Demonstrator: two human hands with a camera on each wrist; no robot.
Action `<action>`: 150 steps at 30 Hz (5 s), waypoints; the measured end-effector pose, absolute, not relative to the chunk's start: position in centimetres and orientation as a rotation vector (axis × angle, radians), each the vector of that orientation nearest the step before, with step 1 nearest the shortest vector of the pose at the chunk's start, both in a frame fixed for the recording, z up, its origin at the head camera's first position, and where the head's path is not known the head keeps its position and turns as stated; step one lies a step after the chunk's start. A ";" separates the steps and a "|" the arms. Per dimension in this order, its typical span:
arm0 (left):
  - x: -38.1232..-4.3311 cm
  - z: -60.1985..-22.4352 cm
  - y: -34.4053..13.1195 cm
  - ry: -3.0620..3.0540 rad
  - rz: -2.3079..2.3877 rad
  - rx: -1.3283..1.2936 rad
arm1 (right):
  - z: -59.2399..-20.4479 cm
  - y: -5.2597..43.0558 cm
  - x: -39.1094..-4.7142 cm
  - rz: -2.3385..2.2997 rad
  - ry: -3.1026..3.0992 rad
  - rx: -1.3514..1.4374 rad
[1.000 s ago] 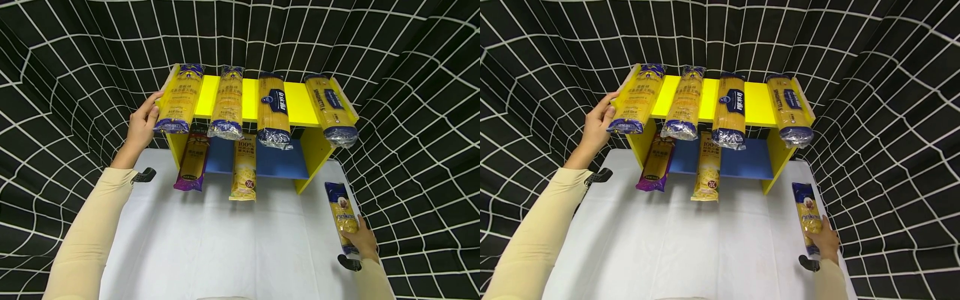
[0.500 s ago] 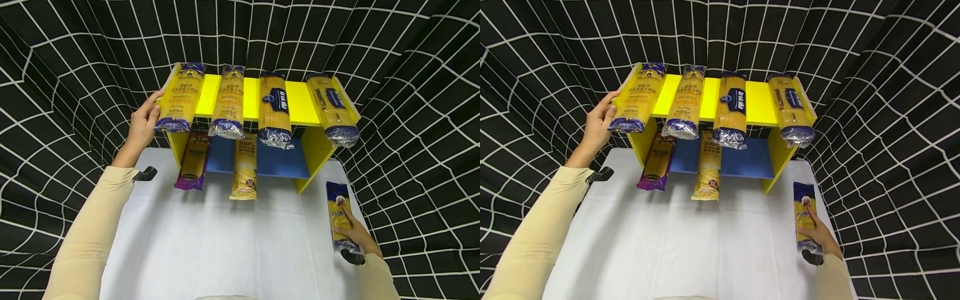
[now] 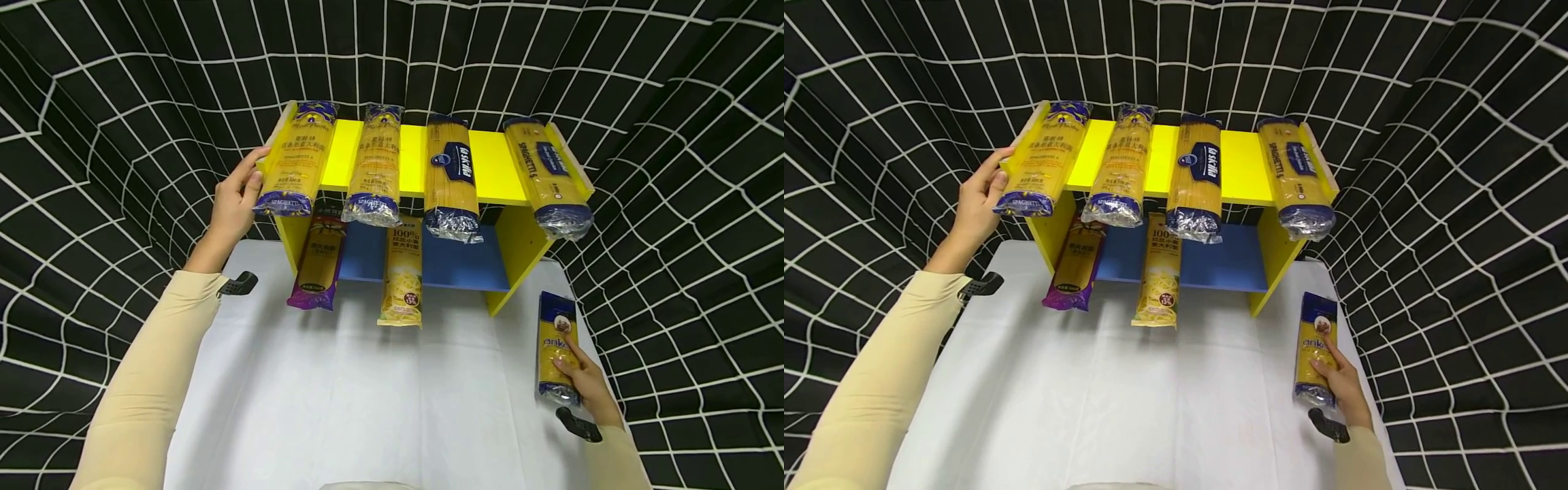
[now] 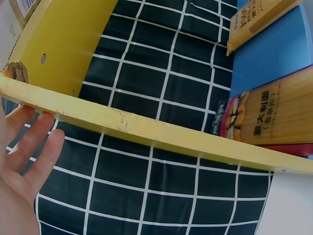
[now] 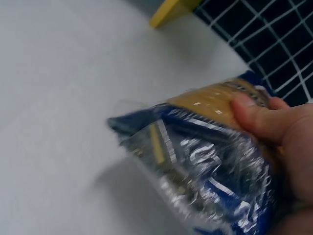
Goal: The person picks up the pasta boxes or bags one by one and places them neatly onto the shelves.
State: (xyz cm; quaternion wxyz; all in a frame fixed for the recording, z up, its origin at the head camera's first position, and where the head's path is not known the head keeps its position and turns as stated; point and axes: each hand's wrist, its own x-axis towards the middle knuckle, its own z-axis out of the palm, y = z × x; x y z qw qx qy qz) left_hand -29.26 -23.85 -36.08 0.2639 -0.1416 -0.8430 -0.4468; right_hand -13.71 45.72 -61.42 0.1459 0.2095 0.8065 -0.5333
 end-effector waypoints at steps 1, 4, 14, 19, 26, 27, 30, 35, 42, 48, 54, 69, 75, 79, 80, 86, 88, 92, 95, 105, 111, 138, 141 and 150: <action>-29.3 -36.1 -23.8 -2.278 -1.211 -0.383 | -61.0 45.5 -13.8 -1.579 2.329 0.623; -29.2 -36.0 -23.8 -2.274 -1.221 -0.387 | -59.5 44.8 -14.2 -1.750 2.351 0.669; -29.2 -36.1 -23.9 -2.276 -1.194 -0.388 | -49.5 42.1 -16.6 -2.708 2.209 0.384; -29.1 -36.1 -23.9 -2.272 -1.202 -0.386 | -43.3 40.8 -16.9 -2.886 2.140 0.127; -29.1 -36.1 -23.9 -2.279 -1.196 -0.384 | -38.2 38.9 -16.6 -2.975 1.980 -0.500; -29.1 -36.1 -23.9 -2.281 -1.197 -0.386 | -37.7 38.6 -16.5 -2.967 1.945 -0.589; -29.0 -36.1 -23.9 -2.284 -1.195 -0.387 | -36.4 37.9 -16.3 -2.889 1.885 -0.803; -29.0 -36.2 -24.0 -2.281 -1.194 -0.369 | -34.7 36.7 -15.9 -2.591 2.101 -0.921; -29.1 -36.3 -23.9 -2.287 -1.184 -0.372 | -34.2 34.8 -15.7 -2.193 2.279 -1.061; -29.0 -36.1 -23.9 -2.278 -1.179 -0.380 | -34.7 33.3 -15.7 -1.759 2.409 -1.125; -29.1 -36.1 -23.8 -2.284 -1.191 -0.362 | -35.6 31.7 -15.8 -1.384 2.460 -1.095; -29.1 -36.1 -23.9 -2.273 -1.182 -0.387 | -42.0 29.4 -17.7 -1.240 2.335 -0.837; -29.2 -36.3 -23.9 -2.283 -1.177 -0.377 | -44.6 29.8 -18.2 -1.347 2.343 -0.675; -29.3 -36.2 -23.9 -2.280 -1.183 -0.384 | -46.1 30.5 -18.5 -1.425 2.388 -0.580; -29.3 -36.2 -23.9 -2.278 -1.185 -0.386 | -46.5 30.7 -18.6 -1.450 2.398 -0.548; -29.3 -36.1 -24.0 -2.280 -1.183 -0.381 | -48.9 31.6 -19.0 -1.618 2.419 -0.314; -29.2 -36.1 -23.9 -2.285 -1.186 -0.375 | -49.5 31.6 -19.0 -1.678 2.405 -0.232; -29.1 -36.1 -23.9 -2.290 -1.200 -0.370 | -50.7 31.4 -19.0 -1.823 2.348 -0.089; -29.0 -36.1 -23.9 -2.284 -1.202 -0.369 | -51.5 31.1 -19.0 -1.921 2.292 -0.010; -29.1 -36.1 -23.9 -2.282 -1.177 -0.375 | -53.2 30.7 -19.1 -2.066 2.150 0.250; -29.1 -36.1 -23.8 -2.281 -1.184 -0.357 | -54.0 30.7 -19.3 -2.043 2.171 0.327; -29.0 -36.0 -23.7 -2.271 -1.171 -0.365 | -55.8 33.4 -16.6 -2.132 1.769 -0.237; -28.0 -35.1 -23.0 -2.260 -1.183 -0.374 | -56.0 33.2 -16.7 -2.157 1.811 -0.231; -29.2 -36.1 -23.7 -2.271 -1.172 -0.370 | -55.1 32.9 -17.9 -2.049 2.087 -0.074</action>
